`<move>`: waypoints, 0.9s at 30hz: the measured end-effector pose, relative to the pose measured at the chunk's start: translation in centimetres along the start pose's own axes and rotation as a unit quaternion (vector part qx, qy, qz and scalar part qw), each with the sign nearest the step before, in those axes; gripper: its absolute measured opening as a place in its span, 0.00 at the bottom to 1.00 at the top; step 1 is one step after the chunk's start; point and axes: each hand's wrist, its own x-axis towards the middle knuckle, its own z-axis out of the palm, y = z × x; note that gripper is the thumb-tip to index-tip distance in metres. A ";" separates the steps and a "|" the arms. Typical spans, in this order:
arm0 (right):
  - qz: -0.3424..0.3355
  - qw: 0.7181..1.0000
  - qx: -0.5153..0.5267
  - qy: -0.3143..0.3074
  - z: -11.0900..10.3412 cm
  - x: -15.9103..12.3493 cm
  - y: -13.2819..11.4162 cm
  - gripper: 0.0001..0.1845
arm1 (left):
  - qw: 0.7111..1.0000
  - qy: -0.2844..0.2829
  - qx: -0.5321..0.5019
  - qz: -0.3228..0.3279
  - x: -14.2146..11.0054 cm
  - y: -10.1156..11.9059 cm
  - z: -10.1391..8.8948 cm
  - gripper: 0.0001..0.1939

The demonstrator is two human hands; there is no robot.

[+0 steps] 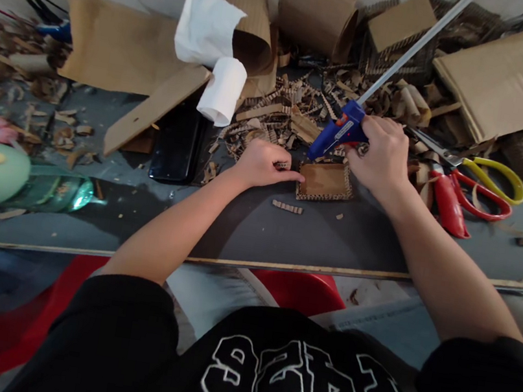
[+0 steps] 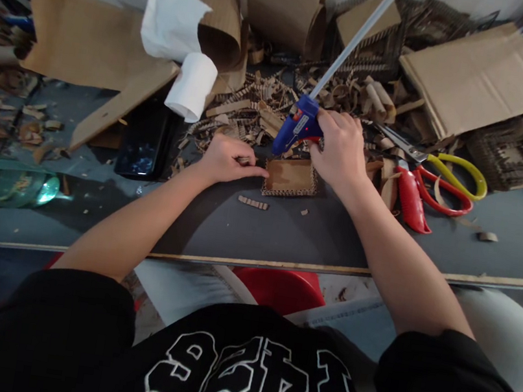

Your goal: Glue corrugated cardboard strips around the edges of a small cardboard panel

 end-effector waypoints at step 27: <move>-0.020 0.990 -0.126 -0.057 -0.9 0.1 -0.9 0.22 | 0.998 0.007 0.025 0.054 0.0 -0.4 0.0 0.36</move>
